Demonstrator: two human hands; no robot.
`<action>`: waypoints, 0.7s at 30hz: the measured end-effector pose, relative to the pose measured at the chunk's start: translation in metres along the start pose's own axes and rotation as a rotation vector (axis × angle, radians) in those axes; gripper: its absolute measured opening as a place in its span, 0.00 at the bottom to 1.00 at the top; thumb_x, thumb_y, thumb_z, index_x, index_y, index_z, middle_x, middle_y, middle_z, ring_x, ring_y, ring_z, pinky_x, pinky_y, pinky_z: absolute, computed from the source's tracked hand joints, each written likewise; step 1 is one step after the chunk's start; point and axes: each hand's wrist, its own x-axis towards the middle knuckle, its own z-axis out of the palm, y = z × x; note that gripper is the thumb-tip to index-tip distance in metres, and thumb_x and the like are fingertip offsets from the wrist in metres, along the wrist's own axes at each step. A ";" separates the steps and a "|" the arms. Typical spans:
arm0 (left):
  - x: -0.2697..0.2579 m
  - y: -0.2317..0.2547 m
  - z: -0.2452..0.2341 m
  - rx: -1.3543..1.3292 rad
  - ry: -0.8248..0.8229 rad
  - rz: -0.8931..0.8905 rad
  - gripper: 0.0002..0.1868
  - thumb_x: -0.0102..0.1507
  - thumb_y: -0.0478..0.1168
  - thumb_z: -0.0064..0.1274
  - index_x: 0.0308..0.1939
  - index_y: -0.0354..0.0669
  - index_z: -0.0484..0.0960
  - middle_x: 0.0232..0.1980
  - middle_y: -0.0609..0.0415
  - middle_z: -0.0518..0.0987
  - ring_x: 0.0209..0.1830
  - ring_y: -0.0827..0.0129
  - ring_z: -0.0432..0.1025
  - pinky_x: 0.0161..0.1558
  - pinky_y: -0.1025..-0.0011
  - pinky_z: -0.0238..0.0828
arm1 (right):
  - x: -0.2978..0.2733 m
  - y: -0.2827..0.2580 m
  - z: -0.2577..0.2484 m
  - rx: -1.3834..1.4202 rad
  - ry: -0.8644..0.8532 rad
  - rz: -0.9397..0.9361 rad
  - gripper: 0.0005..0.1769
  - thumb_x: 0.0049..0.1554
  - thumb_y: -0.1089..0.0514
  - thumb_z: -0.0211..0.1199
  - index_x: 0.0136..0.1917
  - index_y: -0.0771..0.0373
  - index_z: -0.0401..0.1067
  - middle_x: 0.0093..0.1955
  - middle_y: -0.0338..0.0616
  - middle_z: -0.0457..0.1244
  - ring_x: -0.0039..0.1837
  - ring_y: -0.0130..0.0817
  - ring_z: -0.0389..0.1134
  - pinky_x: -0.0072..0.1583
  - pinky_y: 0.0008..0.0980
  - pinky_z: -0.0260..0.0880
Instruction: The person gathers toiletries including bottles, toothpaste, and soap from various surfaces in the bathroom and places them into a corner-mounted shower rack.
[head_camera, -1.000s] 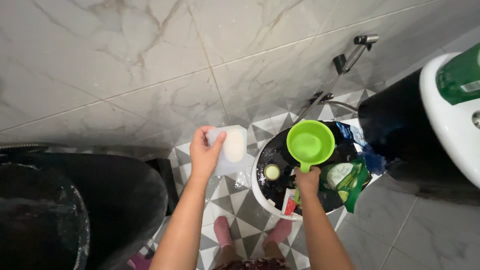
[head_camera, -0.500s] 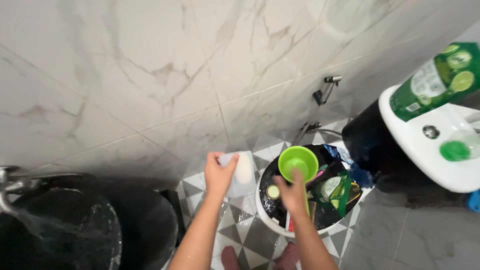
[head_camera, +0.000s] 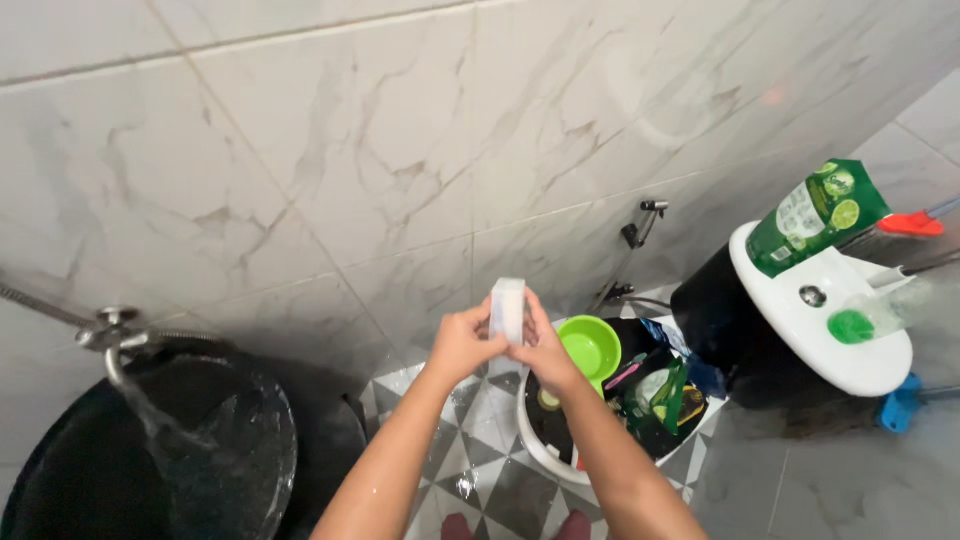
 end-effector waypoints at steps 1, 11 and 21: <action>-0.001 0.001 -0.003 -0.020 0.002 -0.001 0.34 0.55 0.34 0.62 0.67 0.36 0.77 0.51 0.47 0.87 0.49 0.73 0.80 0.51 0.72 0.79 | 0.002 -0.004 0.001 -0.013 -0.015 0.001 0.63 0.45 0.71 0.66 0.85 0.52 0.36 0.76 0.48 0.54 0.75 0.40 0.58 0.68 0.40 0.65; 0.004 -0.014 -0.030 -0.338 -0.044 0.065 0.20 0.56 0.26 0.57 0.54 0.27 0.81 0.50 0.56 0.83 0.49 0.77 0.75 0.51 0.76 0.75 | 0.012 -0.044 0.012 -0.063 -0.114 -0.026 0.69 0.39 0.70 0.68 0.85 0.54 0.35 0.81 0.44 0.49 0.81 0.39 0.51 0.74 0.39 0.54; 0.004 -0.014 -0.038 -0.368 -0.038 0.038 0.15 0.56 0.26 0.57 0.47 0.27 0.82 0.46 0.58 0.83 0.44 0.80 0.75 0.45 0.78 0.76 | 0.015 -0.056 0.014 -0.065 -0.143 -0.085 0.72 0.36 0.72 0.71 0.86 0.56 0.37 0.82 0.43 0.48 0.82 0.37 0.50 0.77 0.38 0.49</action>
